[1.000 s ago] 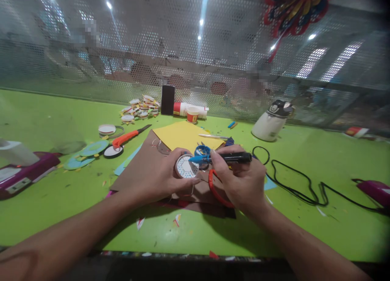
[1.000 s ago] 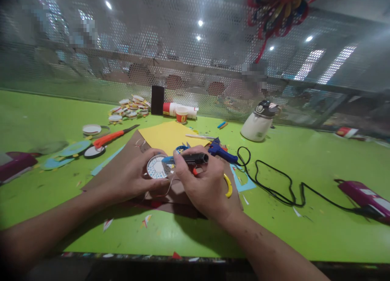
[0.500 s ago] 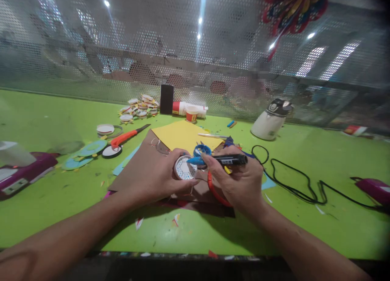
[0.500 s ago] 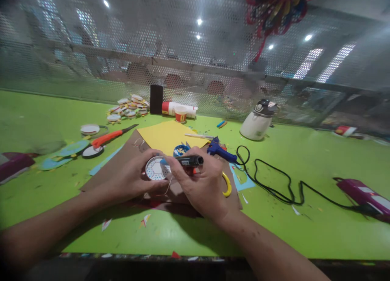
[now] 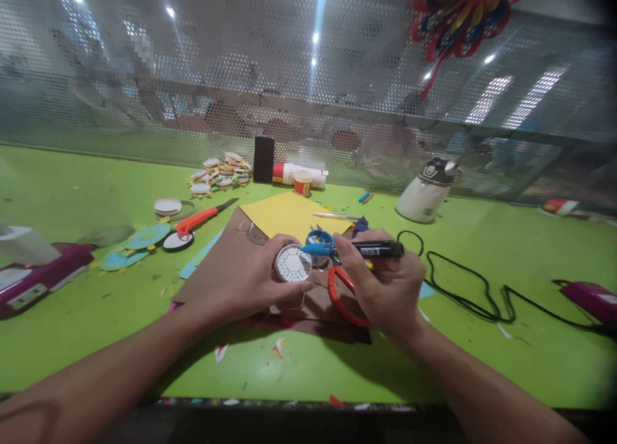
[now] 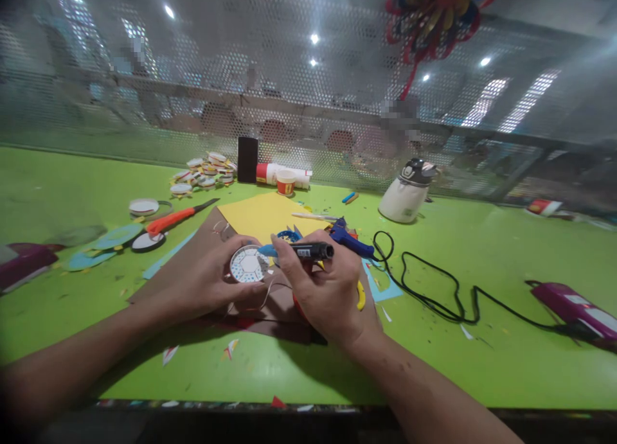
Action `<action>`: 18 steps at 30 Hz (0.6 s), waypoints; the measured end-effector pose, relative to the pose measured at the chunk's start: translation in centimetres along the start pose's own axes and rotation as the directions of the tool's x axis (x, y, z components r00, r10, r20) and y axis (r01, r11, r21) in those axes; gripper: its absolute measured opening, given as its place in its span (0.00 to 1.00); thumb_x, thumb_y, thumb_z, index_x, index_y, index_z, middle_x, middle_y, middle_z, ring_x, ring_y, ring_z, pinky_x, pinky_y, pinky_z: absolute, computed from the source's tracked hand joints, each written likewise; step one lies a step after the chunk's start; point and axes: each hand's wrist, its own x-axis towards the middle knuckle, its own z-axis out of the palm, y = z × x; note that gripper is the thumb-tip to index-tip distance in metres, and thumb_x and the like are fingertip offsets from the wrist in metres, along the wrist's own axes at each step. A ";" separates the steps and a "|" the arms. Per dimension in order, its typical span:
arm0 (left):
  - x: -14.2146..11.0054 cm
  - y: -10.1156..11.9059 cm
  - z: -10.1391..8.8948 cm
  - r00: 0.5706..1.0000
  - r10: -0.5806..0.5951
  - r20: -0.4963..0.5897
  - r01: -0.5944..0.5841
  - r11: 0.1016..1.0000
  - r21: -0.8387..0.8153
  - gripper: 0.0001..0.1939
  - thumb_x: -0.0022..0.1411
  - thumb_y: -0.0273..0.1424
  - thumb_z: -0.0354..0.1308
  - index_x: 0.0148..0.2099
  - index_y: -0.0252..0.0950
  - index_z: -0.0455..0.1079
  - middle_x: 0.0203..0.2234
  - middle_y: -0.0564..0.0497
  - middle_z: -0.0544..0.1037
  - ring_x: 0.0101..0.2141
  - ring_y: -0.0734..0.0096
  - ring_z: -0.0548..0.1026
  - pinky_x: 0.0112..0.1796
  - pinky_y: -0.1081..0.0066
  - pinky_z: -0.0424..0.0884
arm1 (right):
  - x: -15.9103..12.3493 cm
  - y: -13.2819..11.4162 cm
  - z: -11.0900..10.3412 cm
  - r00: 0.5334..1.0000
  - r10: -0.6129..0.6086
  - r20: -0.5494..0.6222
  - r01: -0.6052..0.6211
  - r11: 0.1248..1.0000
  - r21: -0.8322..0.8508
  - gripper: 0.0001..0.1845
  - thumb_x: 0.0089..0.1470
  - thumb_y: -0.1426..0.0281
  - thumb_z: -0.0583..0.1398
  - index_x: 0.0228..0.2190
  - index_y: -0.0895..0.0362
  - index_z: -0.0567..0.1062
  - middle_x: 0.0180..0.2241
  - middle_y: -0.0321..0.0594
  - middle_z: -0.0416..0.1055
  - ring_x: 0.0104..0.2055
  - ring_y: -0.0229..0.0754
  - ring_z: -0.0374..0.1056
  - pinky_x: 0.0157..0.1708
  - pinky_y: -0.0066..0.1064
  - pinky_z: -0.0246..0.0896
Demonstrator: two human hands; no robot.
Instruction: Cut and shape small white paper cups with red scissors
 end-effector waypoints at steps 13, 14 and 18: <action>-0.1 -0.1 0.2 0.999 -0.029 0.021 0.030 0.999 -0.026 0.21 0.56 0.38 0.65 0.49 0.38 0.64 0.32 0.54 0.75 0.32 0.67 0.73 0.31 0.70 0.68 | -0.1 0.1 0.1 0.998 0.022 0.052 -0.020 0.999 -0.051 0.15 0.56 0.60 0.65 0.23 0.55 0.72 0.21 0.33 0.71 0.24 0.38 0.67 0.27 0.33 0.63; -0.1 -0.2 0.2 0.999 -0.031 0.021 0.032 0.999 -0.024 0.22 0.56 0.38 0.66 0.49 0.38 0.64 0.32 0.53 0.75 0.32 0.66 0.73 0.31 0.69 0.68 | -0.1 0.1 0.2 0.998 0.024 0.054 -0.022 0.999 -0.050 0.15 0.56 0.60 0.65 0.23 0.55 0.72 0.21 0.33 0.71 0.24 0.38 0.67 0.27 0.33 0.63; -0.1 -0.5 0.3 1.000 -0.026 0.007 0.026 1.000 -0.018 0.23 0.56 0.38 0.66 0.51 0.39 0.64 0.33 0.53 0.75 0.33 0.66 0.73 0.32 0.69 0.68 | -0.1 0.1 0.3 0.998 0.029 0.055 -0.026 0.999 -0.048 0.15 0.56 0.60 0.65 0.23 0.55 0.73 0.21 0.33 0.72 0.23 0.37 0.67 0.27 0.33 0.63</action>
